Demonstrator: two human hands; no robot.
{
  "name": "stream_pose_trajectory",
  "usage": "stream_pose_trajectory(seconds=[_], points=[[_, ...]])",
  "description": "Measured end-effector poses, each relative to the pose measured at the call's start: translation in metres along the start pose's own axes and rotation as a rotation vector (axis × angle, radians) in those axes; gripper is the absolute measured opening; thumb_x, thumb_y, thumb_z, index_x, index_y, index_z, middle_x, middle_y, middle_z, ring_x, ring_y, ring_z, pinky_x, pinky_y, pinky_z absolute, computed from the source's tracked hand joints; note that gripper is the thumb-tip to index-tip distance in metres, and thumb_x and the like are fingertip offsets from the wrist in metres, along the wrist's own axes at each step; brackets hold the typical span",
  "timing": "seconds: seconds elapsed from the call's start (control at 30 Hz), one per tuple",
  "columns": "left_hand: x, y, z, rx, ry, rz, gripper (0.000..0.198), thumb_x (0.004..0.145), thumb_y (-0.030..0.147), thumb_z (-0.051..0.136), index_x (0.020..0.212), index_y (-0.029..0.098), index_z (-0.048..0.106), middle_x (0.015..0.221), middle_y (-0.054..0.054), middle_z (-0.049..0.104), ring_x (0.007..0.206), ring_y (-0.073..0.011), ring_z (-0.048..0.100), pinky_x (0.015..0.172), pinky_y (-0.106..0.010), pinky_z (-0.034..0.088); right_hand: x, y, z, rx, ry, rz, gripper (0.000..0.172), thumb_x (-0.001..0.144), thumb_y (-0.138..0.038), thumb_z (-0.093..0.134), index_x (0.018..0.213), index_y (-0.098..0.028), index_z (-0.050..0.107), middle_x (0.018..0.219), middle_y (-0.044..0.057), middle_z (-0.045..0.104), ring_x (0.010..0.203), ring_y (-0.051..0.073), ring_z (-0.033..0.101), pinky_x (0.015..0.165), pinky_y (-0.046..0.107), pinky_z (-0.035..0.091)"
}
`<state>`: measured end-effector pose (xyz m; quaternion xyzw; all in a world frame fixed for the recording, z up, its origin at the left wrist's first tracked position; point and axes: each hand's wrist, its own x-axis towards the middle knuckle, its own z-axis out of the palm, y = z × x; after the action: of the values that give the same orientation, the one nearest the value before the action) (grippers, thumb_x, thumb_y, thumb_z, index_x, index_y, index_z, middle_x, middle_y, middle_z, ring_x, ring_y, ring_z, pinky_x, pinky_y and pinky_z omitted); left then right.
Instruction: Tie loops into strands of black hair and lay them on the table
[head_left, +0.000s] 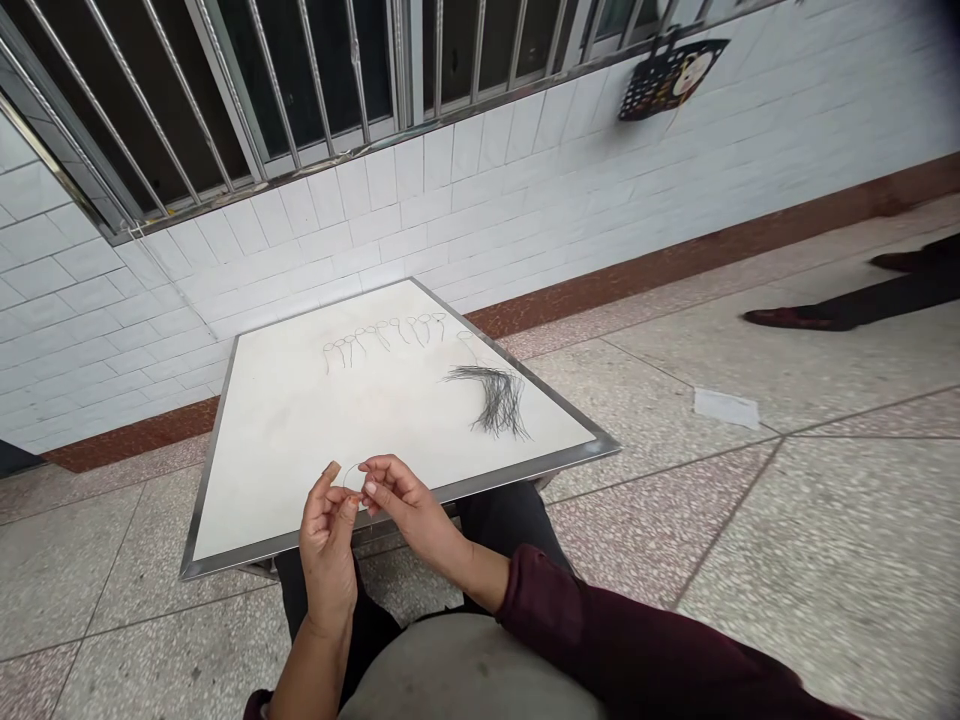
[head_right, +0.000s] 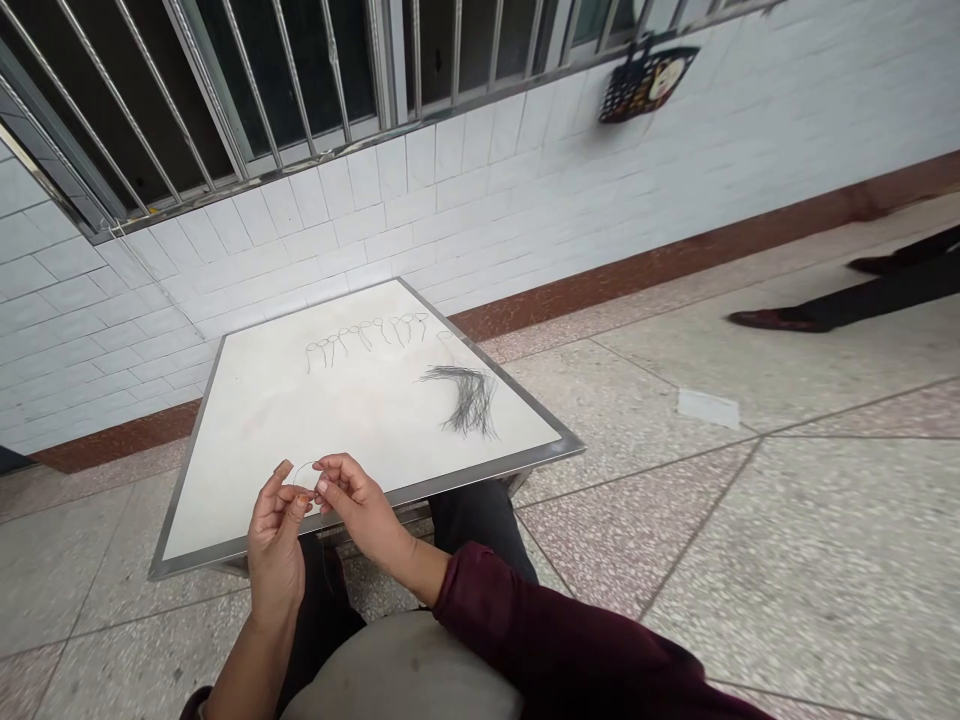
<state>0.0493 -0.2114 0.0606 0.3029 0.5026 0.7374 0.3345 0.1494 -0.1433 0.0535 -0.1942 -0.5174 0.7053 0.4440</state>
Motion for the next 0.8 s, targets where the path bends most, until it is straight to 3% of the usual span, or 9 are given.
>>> stream_pose_trajectory(seconds=[0.27,0.57,0.7,0.8], points=[[-0.004,0.003,0.002,-0.026,-0.066,0.007,0.045,0.082,0.032,0.069,0.124,0.024,0.057,0.081,0.002,0.058,0.08,-0.0122,0.061,0.083,-0.026,0.046,-0.001,-0.004,0.002,-0.002,0.028,-0.011,0.027,0.086,-0.039,0.062,0.108,-0.024,0.061,0.097,0.001,0.057,0.07,0.01,0.052,0.069,0.028,0.046],[-0.012,0.011,0.006,0.005,-0.223,-0.099,0.058,0.083,0.035,0.068,0.135,0.025,0.045,0.077,0.002,0.054,0.068,-0.0104,0.052,0.059,-0.021,0.037,0.001,-0.01,-0.005,-0.105,0.097,-0.015,0.024,0.088,-0.042,0.056,0.099,-0.021,0.061,0.08,-0.002,0.054,0.057,0.008,0.041,0.055,0.024,0.038],[-0.015,0.018,0.006,-0.006,-0.286,-0.182,0.062,0.082,0.034,0.068,0.138,0.025,0.043,0.077,0.001,0.055,0.067,-0.01,0.049,0.057,-0.02,0.033,0.003,-0.011,-0.016,-0.16,0.052,-0.023,0.024,0.089,-0.042,0.055,0.097,-0.021,0.062,0.062,-0.005,0.043,0.052,0.009,0.036,0.05,0.023,0.032],[-0.015,0.024,0.002,-0.018,-0.329,-0.236,0.061,0.084,0.035,0.066,0.139,0.026,0.041,0.073,0.002,0.055,0.062,-0.0092,0.045,0.053,-0.019,0.03,0.005,-0.014,-0.027,-0.278,0.007,-0.075,0.023,0.09,-0.041,0.055,0.096,-0.021,0.064,0.063,-0.004,0.047,0.055,0.01,0.039,0.052,0.024,0.034]])
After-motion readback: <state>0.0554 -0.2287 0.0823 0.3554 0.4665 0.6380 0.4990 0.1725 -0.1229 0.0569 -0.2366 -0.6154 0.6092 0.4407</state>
